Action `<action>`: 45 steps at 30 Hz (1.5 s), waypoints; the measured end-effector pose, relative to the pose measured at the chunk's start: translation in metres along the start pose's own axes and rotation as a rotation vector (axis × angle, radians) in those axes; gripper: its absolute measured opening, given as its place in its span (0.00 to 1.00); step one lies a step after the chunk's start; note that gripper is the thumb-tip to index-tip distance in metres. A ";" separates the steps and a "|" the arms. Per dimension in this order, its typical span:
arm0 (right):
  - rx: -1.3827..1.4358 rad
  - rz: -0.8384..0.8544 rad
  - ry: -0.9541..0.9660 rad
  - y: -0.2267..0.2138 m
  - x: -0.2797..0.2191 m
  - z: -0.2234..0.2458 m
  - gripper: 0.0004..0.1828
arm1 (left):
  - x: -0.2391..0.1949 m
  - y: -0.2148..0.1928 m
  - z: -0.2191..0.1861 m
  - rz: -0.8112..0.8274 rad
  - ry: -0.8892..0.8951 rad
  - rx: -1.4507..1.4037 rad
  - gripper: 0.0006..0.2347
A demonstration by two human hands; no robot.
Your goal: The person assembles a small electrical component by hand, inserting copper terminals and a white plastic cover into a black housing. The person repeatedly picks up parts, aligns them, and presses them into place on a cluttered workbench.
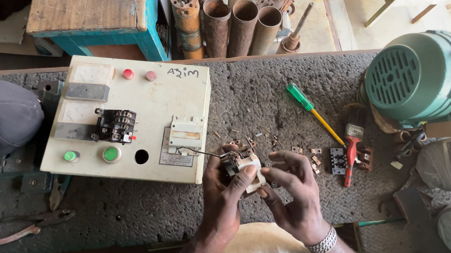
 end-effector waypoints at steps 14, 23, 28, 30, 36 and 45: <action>0.084 -0.072 0.417 -0.044 -0.026 -0.110 0.17 | 0.021 -0.011 0.018 -0.098 -0.118 -0.074 0.17; -0.122 -0.101 0.123 -0.039 -0.025 -0.051 0.22 | 0.037 -0.001 0.037 -0.054 -0.092 0.098 0.18; -0.293 -0.049 0.121 -0.014 -0.001 -0.030 0.24 | 0.033 0.000 0.050 -0.156 -0.268 0.039 0.17; -0.334 -0.045 0.073 -0.014 0.000 -0.027 0.23 | 0.033 0.000 0.051 -0.132 -0.285 0.026 0.17; 0.303 -0.141 0.249 -0.035 -0.023 -0.080 0.17 | 0.042 -0.003 0.058 -0.040 -0.116 0.056 0.17; 0.118 -0.113 0.517 -0.053 -0.053 -0.133 0.16 | 0.052 -0.009 0.062 -0.072 -0.224 -0.049 0.19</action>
Point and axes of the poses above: each hand's wrist, its own x-axis towards the middle knuckle, its own y-axis out of the palm, z = x × y, the point moved 6 cm from there along x, towards the middle knuckle, and after that the axes turned 9 degrees about z, right-handed, at the moved point
